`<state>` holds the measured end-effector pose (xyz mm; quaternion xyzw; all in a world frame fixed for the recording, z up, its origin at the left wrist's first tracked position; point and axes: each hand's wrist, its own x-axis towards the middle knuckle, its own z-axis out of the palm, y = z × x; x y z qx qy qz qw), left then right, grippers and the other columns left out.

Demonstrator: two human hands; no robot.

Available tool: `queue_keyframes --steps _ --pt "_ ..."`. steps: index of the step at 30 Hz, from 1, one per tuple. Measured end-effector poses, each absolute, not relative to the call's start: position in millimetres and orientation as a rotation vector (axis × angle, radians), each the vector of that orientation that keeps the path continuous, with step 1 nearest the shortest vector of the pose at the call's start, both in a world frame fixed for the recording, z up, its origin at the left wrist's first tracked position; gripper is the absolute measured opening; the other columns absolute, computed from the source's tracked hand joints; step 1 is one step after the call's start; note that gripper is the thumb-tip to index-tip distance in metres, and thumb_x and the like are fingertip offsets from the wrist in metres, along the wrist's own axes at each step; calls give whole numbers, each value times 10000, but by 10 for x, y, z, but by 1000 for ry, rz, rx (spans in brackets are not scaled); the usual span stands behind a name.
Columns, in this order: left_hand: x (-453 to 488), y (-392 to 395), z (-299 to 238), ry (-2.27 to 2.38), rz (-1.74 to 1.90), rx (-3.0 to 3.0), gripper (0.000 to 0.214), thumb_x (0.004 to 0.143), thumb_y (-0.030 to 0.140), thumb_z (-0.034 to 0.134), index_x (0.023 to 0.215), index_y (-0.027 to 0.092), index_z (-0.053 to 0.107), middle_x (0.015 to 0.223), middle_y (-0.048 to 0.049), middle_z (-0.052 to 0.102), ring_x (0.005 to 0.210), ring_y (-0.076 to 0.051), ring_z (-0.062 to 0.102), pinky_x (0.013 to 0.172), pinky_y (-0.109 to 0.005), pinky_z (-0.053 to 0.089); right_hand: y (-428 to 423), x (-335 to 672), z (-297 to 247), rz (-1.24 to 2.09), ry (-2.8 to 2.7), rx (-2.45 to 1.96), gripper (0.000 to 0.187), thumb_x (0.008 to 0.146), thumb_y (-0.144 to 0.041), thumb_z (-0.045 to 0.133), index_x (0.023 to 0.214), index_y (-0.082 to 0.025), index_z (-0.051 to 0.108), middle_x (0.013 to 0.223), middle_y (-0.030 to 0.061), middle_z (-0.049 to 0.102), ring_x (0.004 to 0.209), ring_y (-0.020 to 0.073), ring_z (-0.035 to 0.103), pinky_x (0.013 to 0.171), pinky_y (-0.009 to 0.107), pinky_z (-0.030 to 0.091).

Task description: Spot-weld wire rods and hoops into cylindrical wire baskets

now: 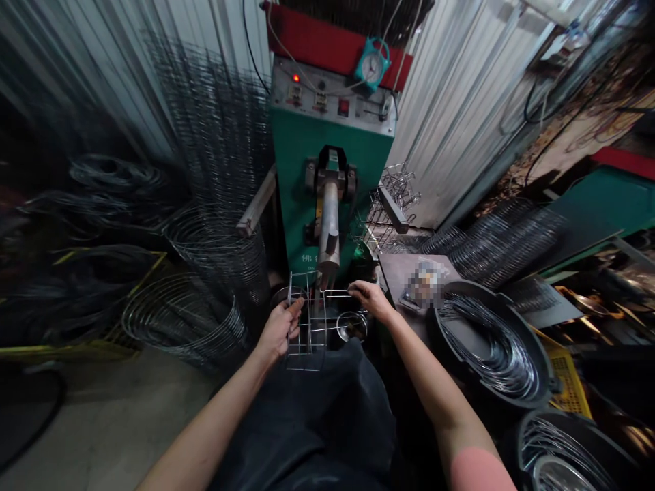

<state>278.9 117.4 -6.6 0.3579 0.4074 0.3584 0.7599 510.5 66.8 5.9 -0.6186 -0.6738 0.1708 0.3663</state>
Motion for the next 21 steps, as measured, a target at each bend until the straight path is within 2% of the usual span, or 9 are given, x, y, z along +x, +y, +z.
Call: queue_keyframes --steps 5,8,12,15,17,21 --pt "2795 1180 -67 879 762 753 392 571 400 727 726 174 448 500 107 346 337 -9 220 305 -145 139 655 5088 75 434 -1732 -1636 200 835 -309 479 809 -170 620 756 14 630 707 125 570 684 220 426" --pt "2798 1178 -55 880 760 743 401 560 414 732 712 170 453 492 102 353 331 -7 215 300 -148 123 577 5070 69 350 -1767 -1635 197 845 -306 484 941 -181 602 881 38 641 815 145 586 756 251 438" --pt "2800 1173 -36 900 773 738 410 546 410 740 688 179 432 481 108 341 321 -4 199 297 -151 117 460 5103 4 119 -1938 -1666 291 810 -290 553 1082 -186 561 1039 99 607 971 208 551 850 338 434" --pt "2800 1166 -26 924 788 740 410 548 401 739 685 180 421 495 100 368 321 1 208 300 -148 121 423 5181 -113 -33 -1941 -1771 283 847 -177 445 1099 -193 574 1054 113 605 980 214 553 867 361 443" --pt "2803 1159 -19 940 793 743 410 549 401 737 684 179 421 500 97 377 319 2 210 299 -149 120 409 5236 -199 -103 -1911 -1794 359 851 -102 355 1116 -194 580 1068 113 603 999 204 552 898 365 439" --pt "2813 1148 -15 955 800 748 403 553 397 735 699 174 433 506 92 387 317 3 204 297 -149 114 352 5296 -302 -214 -1861 -1716 434 850 -78 313 1174 -215 567 1156 105 564 1116 205 484 989 410 381"
